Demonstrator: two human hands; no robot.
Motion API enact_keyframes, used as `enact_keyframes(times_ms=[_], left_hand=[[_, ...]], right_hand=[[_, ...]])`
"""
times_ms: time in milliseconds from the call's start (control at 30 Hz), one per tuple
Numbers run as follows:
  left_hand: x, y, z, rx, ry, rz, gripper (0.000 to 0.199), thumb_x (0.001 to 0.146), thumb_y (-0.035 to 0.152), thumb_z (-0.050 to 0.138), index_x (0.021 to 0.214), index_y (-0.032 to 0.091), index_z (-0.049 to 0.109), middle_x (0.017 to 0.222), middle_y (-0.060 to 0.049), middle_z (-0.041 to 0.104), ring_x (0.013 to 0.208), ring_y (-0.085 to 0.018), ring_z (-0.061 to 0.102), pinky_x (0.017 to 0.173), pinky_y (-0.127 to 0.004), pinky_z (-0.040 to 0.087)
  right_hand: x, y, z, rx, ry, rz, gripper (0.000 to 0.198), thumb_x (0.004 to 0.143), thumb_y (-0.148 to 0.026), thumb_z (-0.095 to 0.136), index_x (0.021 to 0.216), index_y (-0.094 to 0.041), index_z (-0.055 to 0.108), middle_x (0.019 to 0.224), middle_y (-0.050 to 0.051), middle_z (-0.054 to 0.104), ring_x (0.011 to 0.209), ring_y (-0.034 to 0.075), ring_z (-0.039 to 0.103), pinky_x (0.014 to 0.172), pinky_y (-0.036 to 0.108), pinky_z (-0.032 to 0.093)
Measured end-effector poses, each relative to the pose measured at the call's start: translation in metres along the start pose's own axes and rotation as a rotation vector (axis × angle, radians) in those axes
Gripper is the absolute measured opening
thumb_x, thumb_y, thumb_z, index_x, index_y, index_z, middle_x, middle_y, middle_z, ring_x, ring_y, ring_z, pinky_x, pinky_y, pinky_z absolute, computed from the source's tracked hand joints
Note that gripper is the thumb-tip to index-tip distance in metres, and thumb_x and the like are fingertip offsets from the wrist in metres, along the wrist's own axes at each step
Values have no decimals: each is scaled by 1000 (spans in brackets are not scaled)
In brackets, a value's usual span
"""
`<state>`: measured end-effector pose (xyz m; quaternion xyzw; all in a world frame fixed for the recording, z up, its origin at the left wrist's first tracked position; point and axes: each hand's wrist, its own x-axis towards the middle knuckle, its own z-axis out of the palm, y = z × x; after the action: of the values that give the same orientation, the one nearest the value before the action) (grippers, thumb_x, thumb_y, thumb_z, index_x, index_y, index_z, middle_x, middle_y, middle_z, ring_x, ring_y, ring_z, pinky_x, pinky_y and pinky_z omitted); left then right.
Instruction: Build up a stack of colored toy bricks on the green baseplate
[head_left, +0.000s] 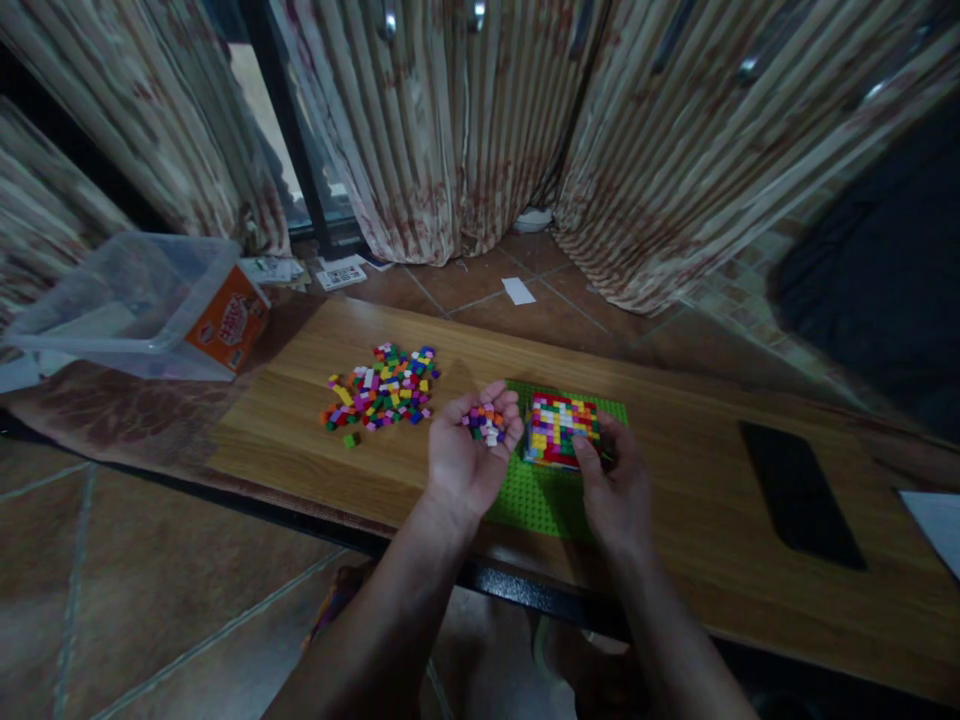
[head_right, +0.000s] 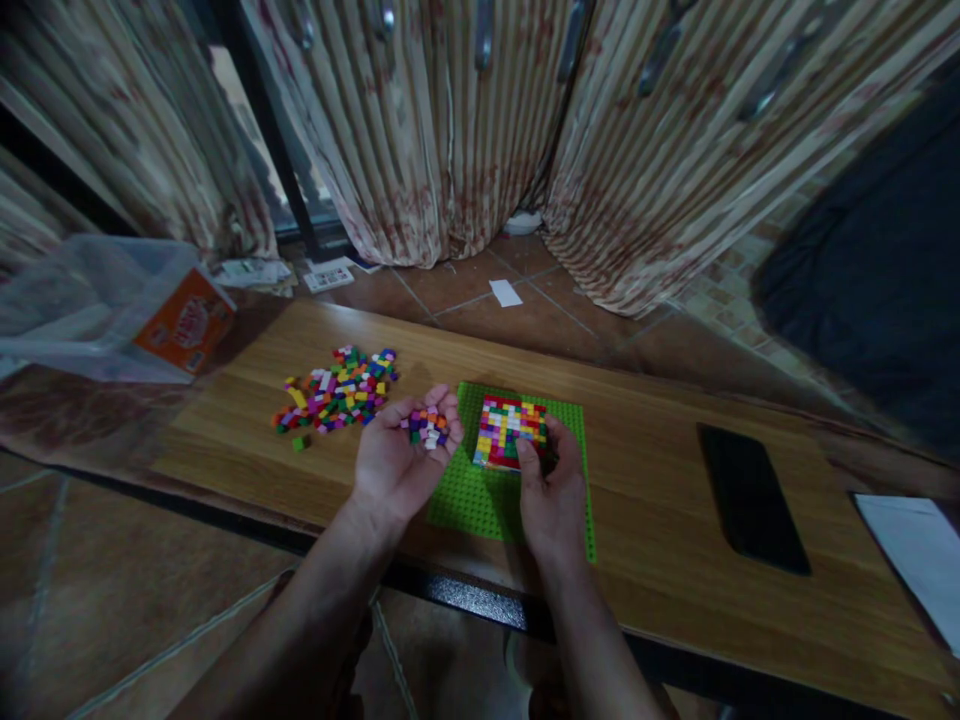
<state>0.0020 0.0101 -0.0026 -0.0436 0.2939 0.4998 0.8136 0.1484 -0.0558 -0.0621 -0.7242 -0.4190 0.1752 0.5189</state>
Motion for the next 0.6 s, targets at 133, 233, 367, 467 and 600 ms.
enact_keyframes(times_ms=[133, 233, 367, 467, 600], left_hand=[[-3, -3, 1, 14, -94, -29, 27, 84, 22, 47, 90, 7, 68, 83, -12, 69, 72, -15, 64, 72, -27, 52], [-5, -5, 1, 13, -157, -67, 29, 85, 25, 47, 94, 7, 68, 90, -13, 69, 80, -17, 65, 81, -30, 51], [-7, -7, 2, 14, -213, -97, 32, 86, 27, 46, 98, 7, 68, 97, -14, 69, 88, -19, 65, 90, -33, 48], [-8, -9, 2, 24, -237, -114, 33, 87, 28, 45, 100, 8, 67, 99, -14, 69, 92, -19, 65, 94, -33, 46], [-8, -12, 1, 51, -265, -136, 35, 89, 30, 42, 103, 9, 67, 102, -13, 69, 102, -21, 63, 99, -33, 43]], right_hand=[[-2, 5, 4, 4, 27, -29, 50, 85, -45, 56, 126, -17, 54, 123, 14, 61, 113, 26, 58, 100, 47, 43], [-1, 7, 4, -26, 25, -18, 50, 86, -45, 56, 127, -16, 54, 123, 15, 61, 113, 27, 58, 99, 48, 43], [-4, -6, 0, -92, 119, -154, 40, 87, -40, 56, 120, -18, 59, 118, 12, 62, 111, 26, 58, 96, 48, 45], [-11, -30, -1, -83, 166, -407, 22, 89, -29, 56, 108, -23, 66, 111, 7, 62, 108, 22, 58, 96, 44, 46], [-21, -60, 2, -151, -25, -636, 19, 86, -20, 61, 103, -26, 68, 114, 6, 60, 108, 21, 56, 92, 41, 47]])
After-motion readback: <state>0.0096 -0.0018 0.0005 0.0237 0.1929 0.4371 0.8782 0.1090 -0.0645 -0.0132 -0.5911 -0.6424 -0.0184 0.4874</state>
